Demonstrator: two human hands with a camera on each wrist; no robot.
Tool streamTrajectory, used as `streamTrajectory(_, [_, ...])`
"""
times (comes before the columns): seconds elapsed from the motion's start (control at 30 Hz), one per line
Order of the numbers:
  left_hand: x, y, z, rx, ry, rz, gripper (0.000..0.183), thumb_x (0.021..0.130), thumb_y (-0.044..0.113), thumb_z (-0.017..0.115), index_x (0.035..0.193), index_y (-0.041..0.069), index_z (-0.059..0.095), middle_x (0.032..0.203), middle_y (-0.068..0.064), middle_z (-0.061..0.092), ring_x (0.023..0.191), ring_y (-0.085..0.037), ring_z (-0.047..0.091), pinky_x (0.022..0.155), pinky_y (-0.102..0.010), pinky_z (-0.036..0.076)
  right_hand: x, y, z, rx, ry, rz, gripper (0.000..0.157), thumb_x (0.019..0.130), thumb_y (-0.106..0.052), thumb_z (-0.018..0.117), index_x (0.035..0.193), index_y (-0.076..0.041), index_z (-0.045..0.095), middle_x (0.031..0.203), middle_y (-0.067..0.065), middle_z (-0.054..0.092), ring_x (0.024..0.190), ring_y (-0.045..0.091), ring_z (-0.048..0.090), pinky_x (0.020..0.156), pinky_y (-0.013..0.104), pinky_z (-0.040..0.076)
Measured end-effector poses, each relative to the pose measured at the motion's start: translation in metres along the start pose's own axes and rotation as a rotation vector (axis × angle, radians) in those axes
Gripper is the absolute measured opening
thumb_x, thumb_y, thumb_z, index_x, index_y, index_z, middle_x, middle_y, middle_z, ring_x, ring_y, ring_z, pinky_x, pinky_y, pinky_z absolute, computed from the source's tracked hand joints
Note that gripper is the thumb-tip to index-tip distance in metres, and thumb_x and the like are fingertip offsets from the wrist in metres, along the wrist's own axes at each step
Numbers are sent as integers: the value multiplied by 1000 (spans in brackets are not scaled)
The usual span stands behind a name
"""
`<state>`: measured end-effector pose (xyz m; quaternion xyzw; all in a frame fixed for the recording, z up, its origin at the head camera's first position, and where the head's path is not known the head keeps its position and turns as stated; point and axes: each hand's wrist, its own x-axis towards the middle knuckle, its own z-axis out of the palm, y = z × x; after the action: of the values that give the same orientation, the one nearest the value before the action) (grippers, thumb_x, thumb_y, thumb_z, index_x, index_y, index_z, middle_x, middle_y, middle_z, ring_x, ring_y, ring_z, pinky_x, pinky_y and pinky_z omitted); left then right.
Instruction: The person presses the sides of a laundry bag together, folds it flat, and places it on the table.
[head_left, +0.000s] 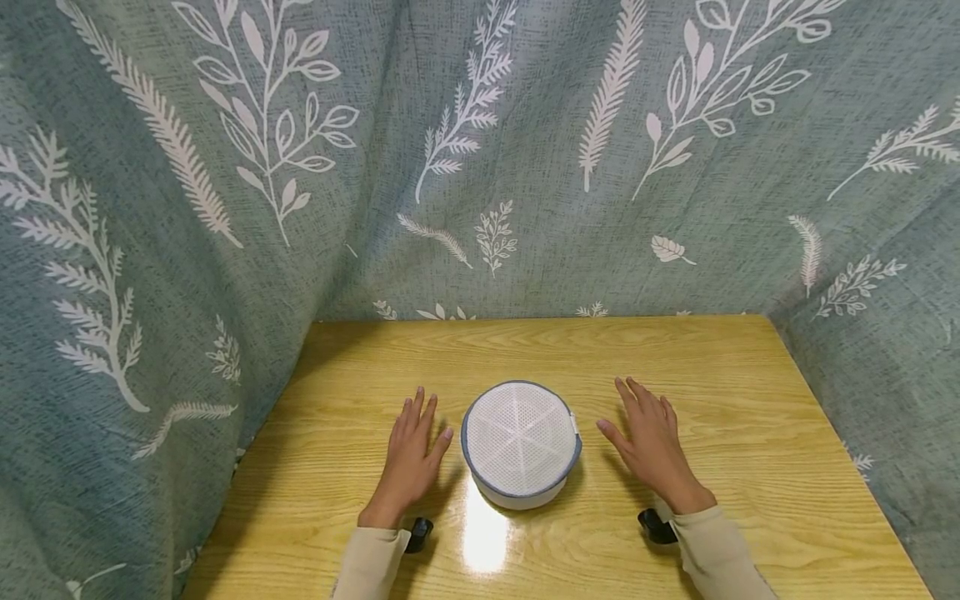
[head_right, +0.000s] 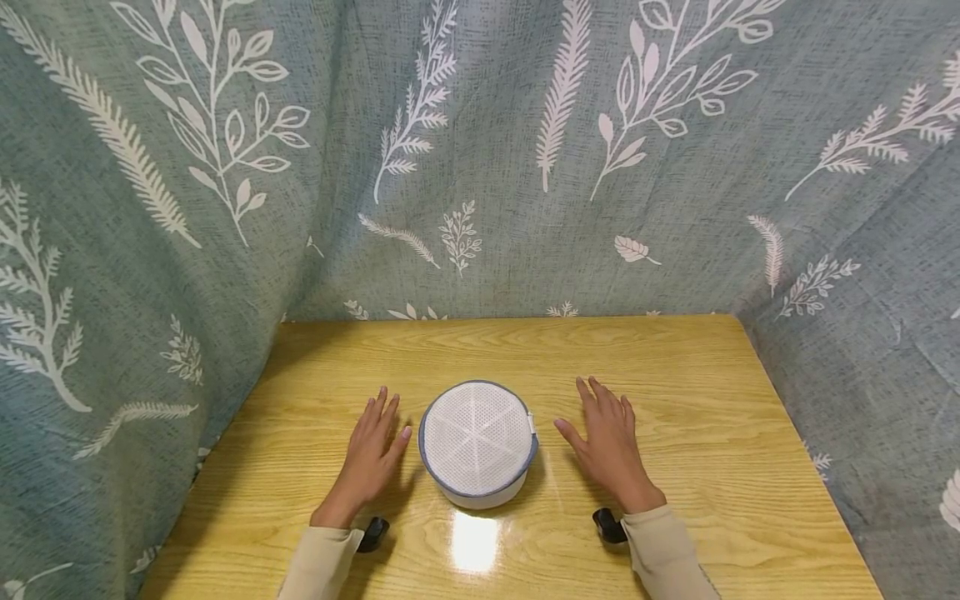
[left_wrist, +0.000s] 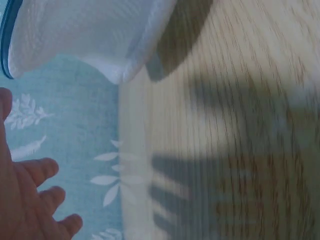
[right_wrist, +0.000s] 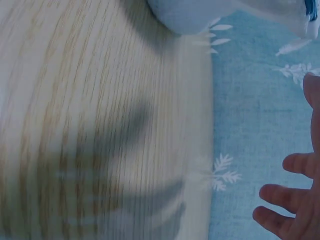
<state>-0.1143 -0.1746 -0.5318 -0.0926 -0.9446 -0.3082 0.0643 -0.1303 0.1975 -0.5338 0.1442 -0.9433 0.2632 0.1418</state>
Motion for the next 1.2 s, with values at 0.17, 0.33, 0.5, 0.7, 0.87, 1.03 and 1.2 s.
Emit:
streamTrajectory(0.17, [0, 3, 2, -68, 29, 38, 59, 98, 38, 44, 147, 10, 27, 153, -8, 17, 139, -30, 13, 108, -54, 12, 2, -5, 2, 40, 30, -35, 66, 90, -37, 59, 143, -7, 34, 139, 19, 39, 126, 37, 35, 99, 62, 20])
streamTrajectory(0.33, [1, 6, 1, -165, 51, 86, 55, 99, 34, 42, 146, 9, 28, 151, -8, 25, 137, -30, 21, 107, -54, 18, 3, -11, 1, 112, 8, -34, 63, 92, -35, 58, 145, -13, 32, 140, 15, 39, 125, 36, 38, 96, 60, 29])
streamTrajectory(0.5, [0, 13, 1, -275, 54, 122, 50, 99, 29, 45, 145, 13, 34, 146, -8, 34, 132, -30, 30, 102, -55, 28, 2, -21, -1, 214, -42, -2, 60, 94, -35, 54, 146, -19, 29, 140, 10, 38, 118, 31, 46, 90, 53, 41])
streamTrajectory(0.7, [0, 27, 1, -429, 29, 88, 41, 98, 19, 48, 139, 16, 42, 132, -9, 47, 109, -25, 48, 82, -43, 46, 5, -35, -3, 396, -66, 34, 52, 97, -29, 50, 144, -16, 34, 129, 9, 47, 101, 21, 54, 81, 43, 48])
streamTrajectory(0.87, [-1, 53, -10, -565, 23, 5, 35, 96, 13, 52, 131, 8, 49, 118, -14, 54, 94, -26, 53, 72, -34, 48, 7, -45, -3, 505, -65, 86, 46, 95, -28, 53, 139, -16, 41, 123, 7, 53, 95, 14, 56, 77, 36, 49])
streamTrajectory(1.03, [-4, 68, -17, -656, 36, -60, 33, 93, 11, 57, 125, 2, 53, 113, -17, 55, 89, -29, 53, 64, -28, 49, 9, -58, -7, 564, -95, 129, 45, 93, -22, 58, 135, -12, 46, 120, 10, 56, 95, 17, 57, 74, 32, 50])
streamTrajectory(1.2, [-5, 72, -18, -719, 55, -96, 33, 90, 7, 61, 121, -2, 55, 110, -18, 56, 86, -31, 52, 60, -24, 48, 10, -81, -23, 612, -106, 140, 43, 91, -10, 60, 131, -3, 48, 116, 17, 58, 94, 25, 58, 71, 31, 50])
